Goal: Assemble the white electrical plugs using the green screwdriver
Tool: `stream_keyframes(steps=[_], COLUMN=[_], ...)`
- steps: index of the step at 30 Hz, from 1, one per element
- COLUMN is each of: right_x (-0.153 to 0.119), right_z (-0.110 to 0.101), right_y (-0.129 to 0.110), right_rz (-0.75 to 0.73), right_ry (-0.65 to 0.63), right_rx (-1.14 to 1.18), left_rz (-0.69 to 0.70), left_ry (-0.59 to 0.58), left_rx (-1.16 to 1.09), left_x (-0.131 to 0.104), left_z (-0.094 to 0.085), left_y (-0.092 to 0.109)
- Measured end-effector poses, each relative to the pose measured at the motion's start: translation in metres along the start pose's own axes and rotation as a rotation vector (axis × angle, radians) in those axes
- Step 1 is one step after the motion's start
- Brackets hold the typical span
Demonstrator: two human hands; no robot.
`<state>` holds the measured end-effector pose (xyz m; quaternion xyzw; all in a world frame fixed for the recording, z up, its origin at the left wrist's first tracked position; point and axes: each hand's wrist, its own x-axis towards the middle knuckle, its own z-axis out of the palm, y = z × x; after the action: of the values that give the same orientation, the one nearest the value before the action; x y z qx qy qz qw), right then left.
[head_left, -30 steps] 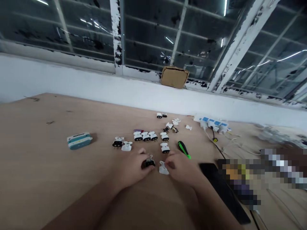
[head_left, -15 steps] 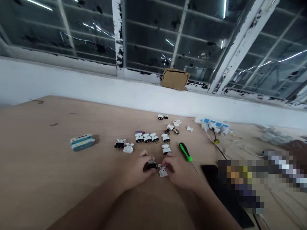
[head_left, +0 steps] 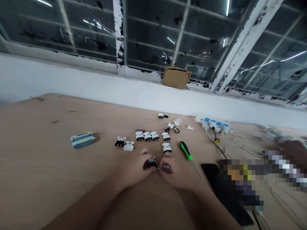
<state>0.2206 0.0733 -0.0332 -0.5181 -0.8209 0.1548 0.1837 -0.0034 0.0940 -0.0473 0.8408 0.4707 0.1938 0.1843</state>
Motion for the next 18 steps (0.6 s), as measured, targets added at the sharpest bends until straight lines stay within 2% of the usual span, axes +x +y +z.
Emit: stream_keyframes(steps=[10,18], right_x=[-0.0004,-0.0025], right_z=[-0.0010,-0.0056], right_y=[0.0015,0.0005], right_rz=[-0.048,-0.038], right_ry=[-0.071,-0.095], right_rx=[-0.032,0.010], left_rz=[0.013,-0.001], left_ry=[0.034,0.006], left_rx=[-0.048,-0.052], left_x=[0.0002,0.0005], left_z=[0.0029,0.0009], left_y=[-0.0034,-0.0011])
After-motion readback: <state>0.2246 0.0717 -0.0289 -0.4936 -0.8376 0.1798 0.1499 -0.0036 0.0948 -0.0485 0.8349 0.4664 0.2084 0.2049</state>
